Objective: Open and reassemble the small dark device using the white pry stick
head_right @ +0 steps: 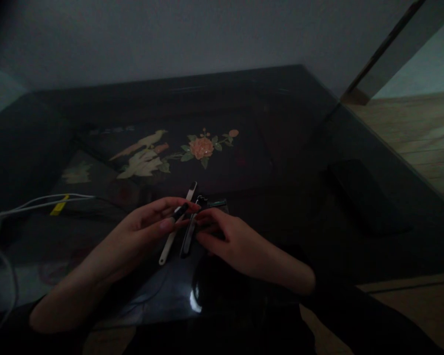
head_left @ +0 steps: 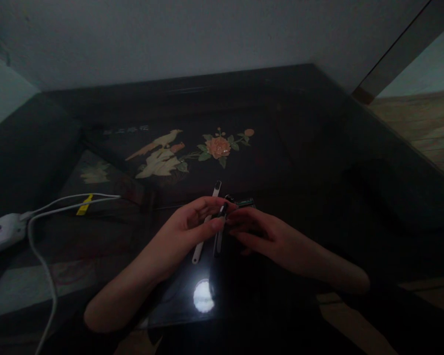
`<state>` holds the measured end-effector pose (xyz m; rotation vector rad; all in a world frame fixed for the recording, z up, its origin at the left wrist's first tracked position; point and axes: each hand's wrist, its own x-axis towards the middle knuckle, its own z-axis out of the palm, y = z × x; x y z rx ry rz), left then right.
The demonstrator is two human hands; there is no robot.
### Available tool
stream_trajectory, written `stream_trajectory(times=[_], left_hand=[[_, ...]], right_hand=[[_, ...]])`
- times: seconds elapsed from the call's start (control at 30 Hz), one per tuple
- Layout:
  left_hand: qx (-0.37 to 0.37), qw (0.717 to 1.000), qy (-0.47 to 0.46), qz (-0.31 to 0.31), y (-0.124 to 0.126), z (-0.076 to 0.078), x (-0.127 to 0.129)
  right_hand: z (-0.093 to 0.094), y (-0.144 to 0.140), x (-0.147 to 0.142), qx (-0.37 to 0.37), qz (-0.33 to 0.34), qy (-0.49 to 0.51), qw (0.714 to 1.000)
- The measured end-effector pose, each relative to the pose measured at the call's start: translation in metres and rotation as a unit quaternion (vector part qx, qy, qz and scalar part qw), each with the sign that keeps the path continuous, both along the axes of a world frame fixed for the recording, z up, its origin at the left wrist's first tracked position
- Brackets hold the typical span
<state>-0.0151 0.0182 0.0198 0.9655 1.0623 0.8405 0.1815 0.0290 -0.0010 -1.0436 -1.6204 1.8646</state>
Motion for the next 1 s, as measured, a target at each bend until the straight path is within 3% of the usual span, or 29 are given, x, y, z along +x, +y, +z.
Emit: stream_trajectory(times=[0.33,0.57,1.0], left_hand=[[-0.013,0.999,-0.04,0.033,0.001,-0.003,0.004],[-0.028,0.996,-0.071,0.046,-0.001,-0.006,0.007],[-0.014,0.993,-0.108,0.048,-0.01,-0.002,0.013]], right_hand=[[-0.005,0.002,0.0,0.032,-0.004,-0.026,0.999],[-0.007,0.003,-0.001,0.143,0.01,-0.058,0.988],[-0.009,0.003,-0.003,0.162,-0.093,-0.073,0.98]])
